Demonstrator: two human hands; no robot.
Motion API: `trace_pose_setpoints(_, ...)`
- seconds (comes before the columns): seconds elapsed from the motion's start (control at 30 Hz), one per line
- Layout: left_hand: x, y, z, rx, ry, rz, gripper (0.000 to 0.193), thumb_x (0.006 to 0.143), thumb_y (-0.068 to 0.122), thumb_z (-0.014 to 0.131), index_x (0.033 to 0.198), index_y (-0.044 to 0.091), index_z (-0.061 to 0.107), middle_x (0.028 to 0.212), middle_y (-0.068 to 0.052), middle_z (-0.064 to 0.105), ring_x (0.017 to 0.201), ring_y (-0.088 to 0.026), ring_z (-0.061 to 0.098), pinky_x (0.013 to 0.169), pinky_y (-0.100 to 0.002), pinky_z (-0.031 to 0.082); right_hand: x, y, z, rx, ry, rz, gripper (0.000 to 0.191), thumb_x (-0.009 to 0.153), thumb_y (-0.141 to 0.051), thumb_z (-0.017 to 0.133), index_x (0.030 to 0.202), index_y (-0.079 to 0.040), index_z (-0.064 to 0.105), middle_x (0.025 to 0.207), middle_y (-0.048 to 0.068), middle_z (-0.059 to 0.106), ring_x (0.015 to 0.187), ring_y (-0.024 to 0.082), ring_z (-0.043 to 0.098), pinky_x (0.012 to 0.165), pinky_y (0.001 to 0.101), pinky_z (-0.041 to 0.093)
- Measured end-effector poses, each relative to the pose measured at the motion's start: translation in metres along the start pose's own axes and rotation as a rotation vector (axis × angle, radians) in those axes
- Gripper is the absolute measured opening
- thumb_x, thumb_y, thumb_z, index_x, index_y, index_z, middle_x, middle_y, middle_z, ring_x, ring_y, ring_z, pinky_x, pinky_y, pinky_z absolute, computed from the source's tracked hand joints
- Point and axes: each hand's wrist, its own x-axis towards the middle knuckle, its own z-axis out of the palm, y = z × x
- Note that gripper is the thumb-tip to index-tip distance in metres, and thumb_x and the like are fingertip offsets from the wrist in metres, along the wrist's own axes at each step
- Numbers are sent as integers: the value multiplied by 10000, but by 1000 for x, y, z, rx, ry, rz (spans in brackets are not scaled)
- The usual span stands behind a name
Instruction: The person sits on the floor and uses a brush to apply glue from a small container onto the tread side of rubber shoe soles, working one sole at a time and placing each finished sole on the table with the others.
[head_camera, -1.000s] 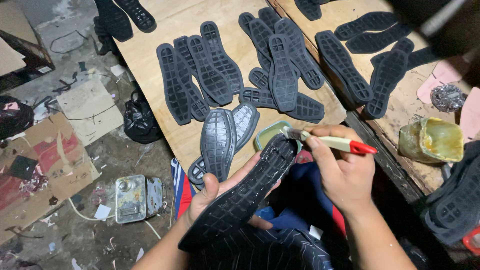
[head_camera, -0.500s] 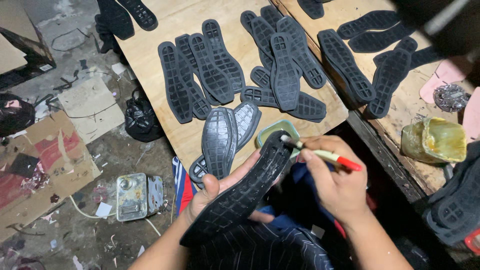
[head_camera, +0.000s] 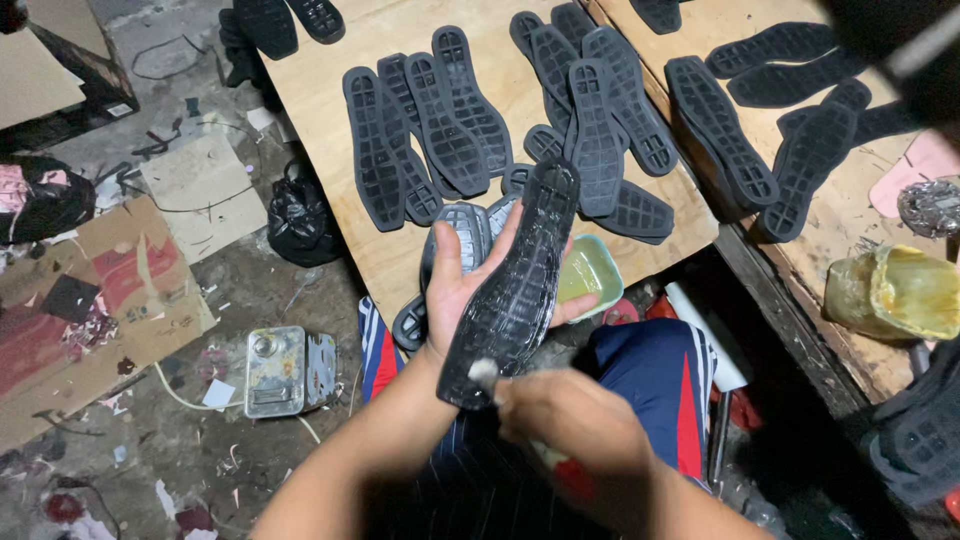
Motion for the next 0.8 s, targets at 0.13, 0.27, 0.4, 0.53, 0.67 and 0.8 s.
trace_pose_setpoints(0.13,8,2,2,61,-12,58,875,990,798,442,1659,246,324,1613,-61,446,1469,-243,458,1234,-736,207,-5,-1,8,-147,156,52,218,868,-16,771,1054,-41,661,1111,122,730,1007,295,742,850,354,598)
trace_pose_setpoints(0.27,9,3,6,76,-27,66,889,1006,788,430,1701,259,266,1625,-56,432,1470,-246,461,1252,-720,210,-1,-3,6,-81,178,52,225,860,-27,790,1042,-45,658,1109,126,730,1000,276,754,851,338,608)
trace_pose_setpoints(0.4,0,0,12,182,79,13,982,918,792,445,1688,233,200,1667,-72,352,1503,-247,432,1227,-707,202,14,0,-12,-33,321,194,172,883,31,739,1034,-27,678,1069,136,725,967,268,738,876,343,582)
trace_pose_setpoints(0.53,-5,2,13,376,61,-50,1019,956,821,476,1727,217,196,1714,-94,308,1484,-273,399,1243,-603,157,21,15,-28,-194,425,245,171,934,28,725,1091,-2,663,1124,149,719,1031,276,725,914,352,572)
trace_pose_setpoints(0.67,10,9,3,141,5,27,948,980,797,463,1683,200,245,1653,-118,392,1500,-288,427,1268,-643,192,8,10,-8,-173,201,71,225,858,9,762,1060,-27,667,1109,117,724,1042,276,725,898,352,576)
trace_pose_setpoints(0.8,16,17,-5,90,-83,89,905,1033,774,425,1674,144,316,1567,-133,501,1479,-295,477,1270,-704,212,-4,-5,5,-76,180,97,266,821,-2,808,1044,-61,674,1114,100,739,1032,259,743,893,338,594)
